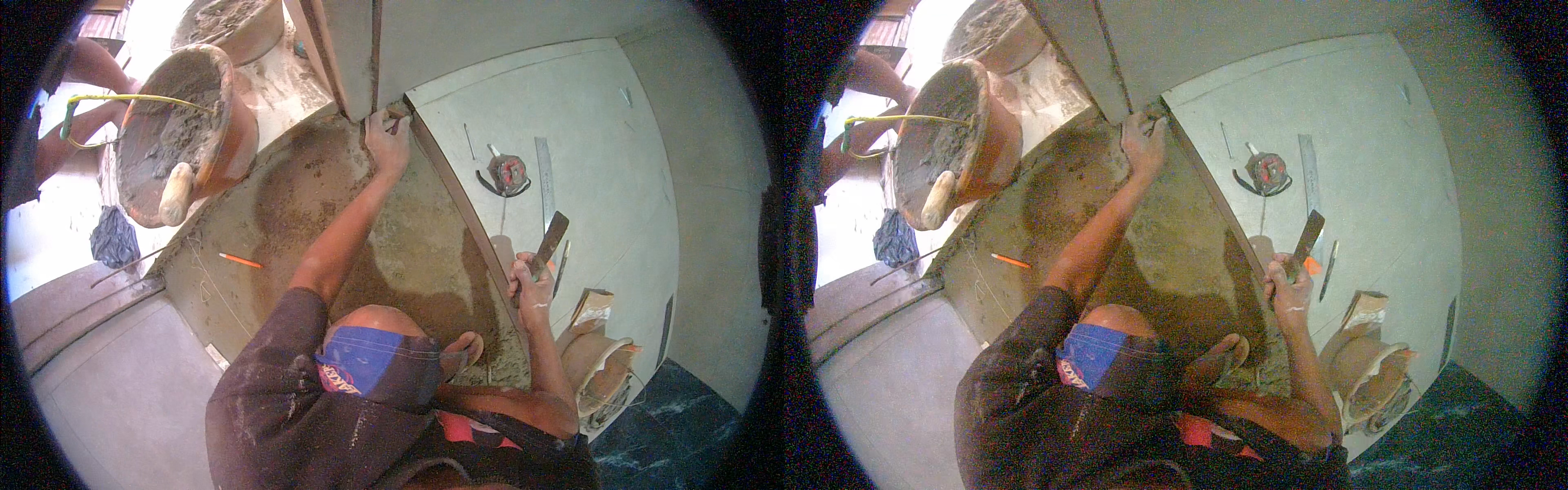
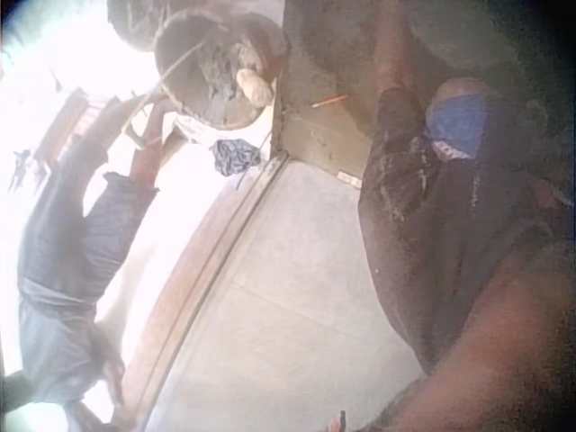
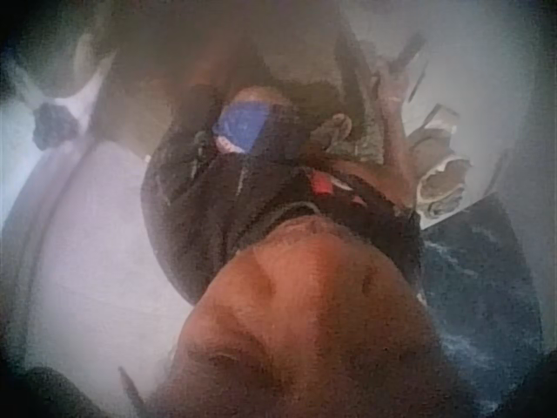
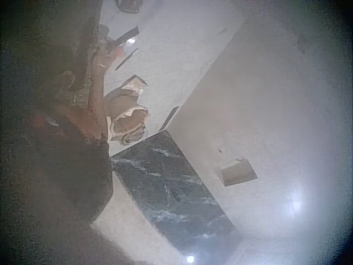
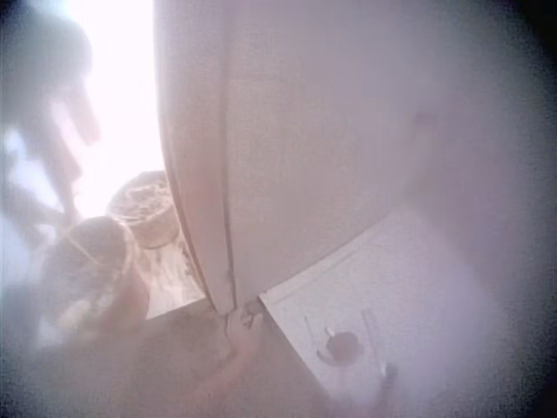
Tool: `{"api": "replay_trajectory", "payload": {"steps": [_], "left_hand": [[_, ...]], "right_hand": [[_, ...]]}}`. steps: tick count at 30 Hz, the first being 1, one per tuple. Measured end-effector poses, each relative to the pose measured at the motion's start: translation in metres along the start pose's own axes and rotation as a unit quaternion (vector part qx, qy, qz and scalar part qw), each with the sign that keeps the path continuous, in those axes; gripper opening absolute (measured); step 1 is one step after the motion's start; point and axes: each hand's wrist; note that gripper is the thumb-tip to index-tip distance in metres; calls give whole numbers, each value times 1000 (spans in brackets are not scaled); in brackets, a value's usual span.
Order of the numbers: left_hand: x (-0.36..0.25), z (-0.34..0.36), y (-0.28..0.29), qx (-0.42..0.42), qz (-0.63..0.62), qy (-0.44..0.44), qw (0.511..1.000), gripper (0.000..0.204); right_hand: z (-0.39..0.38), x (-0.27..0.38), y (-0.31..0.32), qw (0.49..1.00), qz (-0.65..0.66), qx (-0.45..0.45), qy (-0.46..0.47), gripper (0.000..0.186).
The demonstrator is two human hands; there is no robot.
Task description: The person mixes mortar in a bucket with a trowel, picks up a small amount by hand and with the tool, and then applies and smooths the mortar into a gap in the floor at the base of a wall.
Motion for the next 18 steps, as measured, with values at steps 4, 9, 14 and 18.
{"api": "replay_trajectory", "payload": {"steps": [4, 9, 14, 18], "left_hand": [[1, -1, -5, -6, -42, 26, 999, 41], [10, 1, -8, 14, -17, 49, 999, 37], [1, -1, -11, -18, -35, 69, 997, 35], [-1, 1, -8, -18, 39, 39, 998, 38]], "right_hand": [[2, -4, 4, 1000, -21, 0, 7, 25], [4, -10, 5, 1000, -25, 7, 9, 26], [6, -15, 10, 999, -47, 5, 25, 26], [3, -12, 7, 998, -57, 2, 24, 26]]}}
Point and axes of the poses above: each hand's wrist, its own z-axis towards the middle knuckle, its own y-axis out of the back of the hand, x = y × z, and after that the axes turned 5 degrees about -y, right-handed
